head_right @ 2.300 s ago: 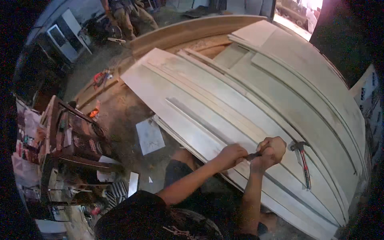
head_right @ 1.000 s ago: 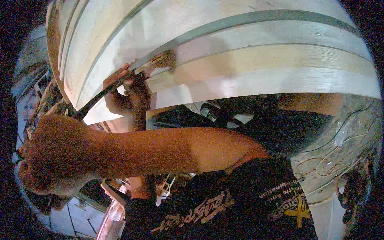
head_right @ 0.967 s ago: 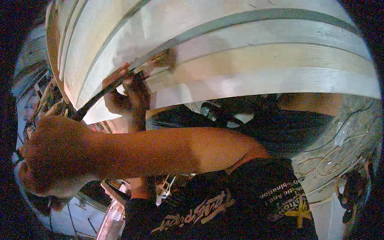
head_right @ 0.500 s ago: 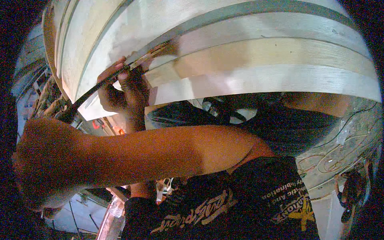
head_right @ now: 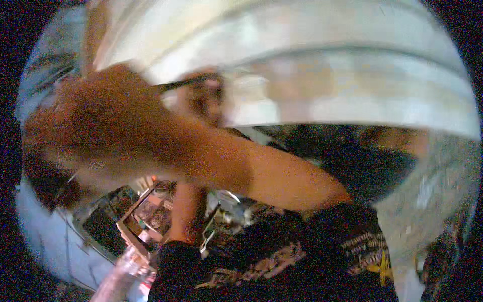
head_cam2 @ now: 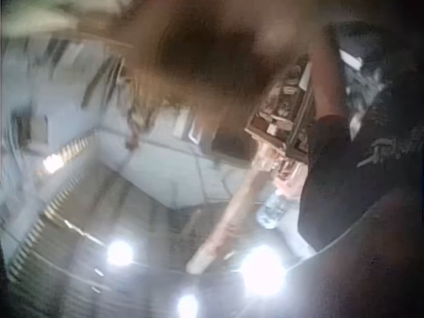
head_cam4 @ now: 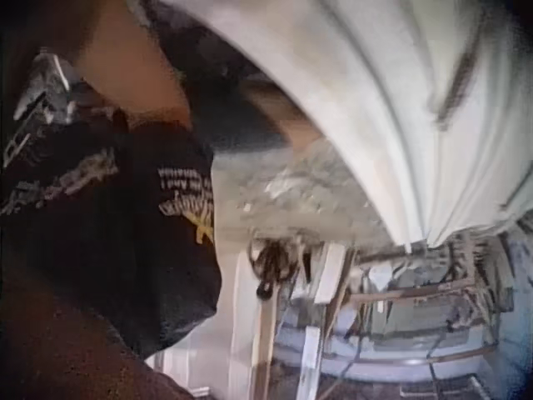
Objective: The person uses a chisel and a hammer to shape or strip a piece of wood on a stack of boards.
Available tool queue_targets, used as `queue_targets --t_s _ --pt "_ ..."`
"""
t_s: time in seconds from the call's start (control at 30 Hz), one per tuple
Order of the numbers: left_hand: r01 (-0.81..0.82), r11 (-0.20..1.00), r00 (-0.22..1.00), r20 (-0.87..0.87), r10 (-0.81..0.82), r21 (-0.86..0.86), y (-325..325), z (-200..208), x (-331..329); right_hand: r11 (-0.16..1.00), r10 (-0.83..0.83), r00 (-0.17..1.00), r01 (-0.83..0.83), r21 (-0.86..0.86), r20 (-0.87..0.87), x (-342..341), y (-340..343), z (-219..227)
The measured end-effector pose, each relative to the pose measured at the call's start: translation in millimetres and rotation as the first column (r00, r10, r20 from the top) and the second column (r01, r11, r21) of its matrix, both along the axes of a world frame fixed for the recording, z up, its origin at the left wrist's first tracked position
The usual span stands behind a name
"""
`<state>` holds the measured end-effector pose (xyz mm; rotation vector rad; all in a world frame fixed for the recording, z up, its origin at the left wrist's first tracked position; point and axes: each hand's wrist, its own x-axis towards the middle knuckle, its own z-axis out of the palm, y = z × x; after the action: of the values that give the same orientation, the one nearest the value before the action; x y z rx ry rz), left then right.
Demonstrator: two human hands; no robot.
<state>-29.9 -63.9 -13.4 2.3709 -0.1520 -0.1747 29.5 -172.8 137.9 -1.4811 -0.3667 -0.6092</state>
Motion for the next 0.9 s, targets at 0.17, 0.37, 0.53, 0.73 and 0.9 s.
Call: queue_targets --t_s 0.17,0.37,0.53,0.73,0.9 --pt "0.268 0.955 0.877 0.442 -0.186 -0.130 20.6 -1.4 17.8 0.807 -0.019 0.951 0.198 0.556 -0.310 -47.5 42.6 -72.5" --pt "0.251 0.965 0.807 0.566 -0.168 -0.072 -12.6 51.8 11.5 0.930 -0.265 0.964 0.249 0.272 0.023 -21.3 -0.9 -5.1" --pt "0.190 0.981 0.869 0.458 -0.189 0.044 2.2 61.5 4.9 0.946 -0.155 0.987 0.138 0.293 0.033 -9.7 1.7 -21.5" --pt "0.215 0.974 0.810 0.544 -0.217 0.067 -7.2 58.2 7.2 0.940 -0.066 0.995 0.086 0.329 -0.071 -18.5 -8.0 -16.0" --pt "0.214 0.975 0.811 0.544 -0.214 0.065 -6.4 55.0 9.1 0.938 -0.095 0.995 0.100 0.332 -0.032 -13.0 -6.3 -25.2"
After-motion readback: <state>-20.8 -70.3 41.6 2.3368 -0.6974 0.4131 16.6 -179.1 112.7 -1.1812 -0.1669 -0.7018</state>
